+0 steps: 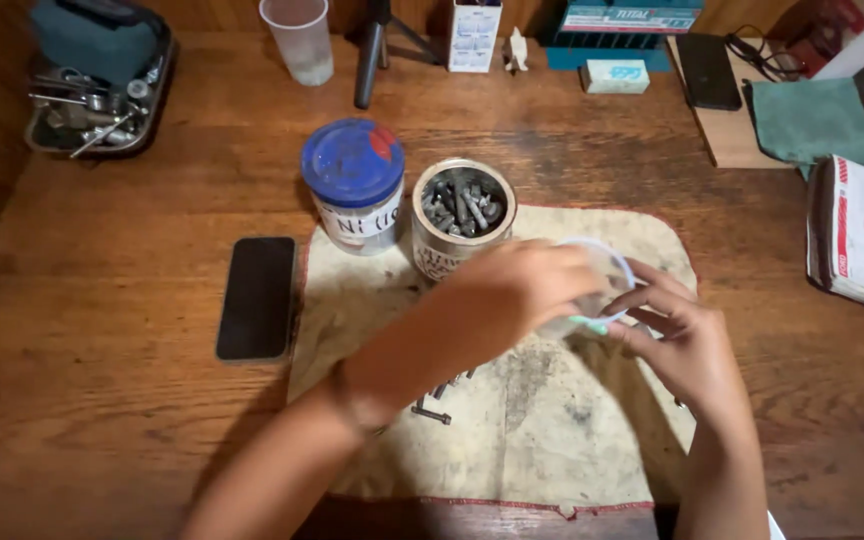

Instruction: Sorting and measuring metal bolts using a digital caliper and placing them into a container

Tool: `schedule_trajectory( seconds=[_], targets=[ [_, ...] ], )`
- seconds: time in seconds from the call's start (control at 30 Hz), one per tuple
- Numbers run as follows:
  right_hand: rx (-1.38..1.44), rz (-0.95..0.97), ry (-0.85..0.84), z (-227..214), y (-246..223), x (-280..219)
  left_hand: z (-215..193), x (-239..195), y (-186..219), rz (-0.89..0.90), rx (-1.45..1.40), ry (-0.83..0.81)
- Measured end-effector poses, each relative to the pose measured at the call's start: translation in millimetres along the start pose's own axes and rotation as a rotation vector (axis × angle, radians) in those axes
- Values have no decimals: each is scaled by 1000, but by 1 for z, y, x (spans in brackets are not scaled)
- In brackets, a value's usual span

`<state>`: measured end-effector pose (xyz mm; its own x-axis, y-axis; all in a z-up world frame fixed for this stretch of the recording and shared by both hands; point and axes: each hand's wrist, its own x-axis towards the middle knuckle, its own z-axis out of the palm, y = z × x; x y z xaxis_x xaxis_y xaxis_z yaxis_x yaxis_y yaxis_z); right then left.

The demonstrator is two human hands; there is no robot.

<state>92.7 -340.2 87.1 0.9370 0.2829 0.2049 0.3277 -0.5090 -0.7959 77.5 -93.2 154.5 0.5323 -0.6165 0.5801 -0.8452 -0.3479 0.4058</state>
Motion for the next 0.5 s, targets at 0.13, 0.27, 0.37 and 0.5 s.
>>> schedule_trajectory(
  seconds=[0.13,0.27,0.37,0.5],
  targets=[
    [58,1,87,2,7,4,-16,-78,-20,-269,130,-123],
    [79,35,237,5,10,5,2,-151,-52,-759,213,-453],
    [57,64,214,6,9,6,10,-178,-70,-713,138,-446],
    [-3,29,257,10,0,6,4,-190,-69,-536,42,-350]
  ],
)
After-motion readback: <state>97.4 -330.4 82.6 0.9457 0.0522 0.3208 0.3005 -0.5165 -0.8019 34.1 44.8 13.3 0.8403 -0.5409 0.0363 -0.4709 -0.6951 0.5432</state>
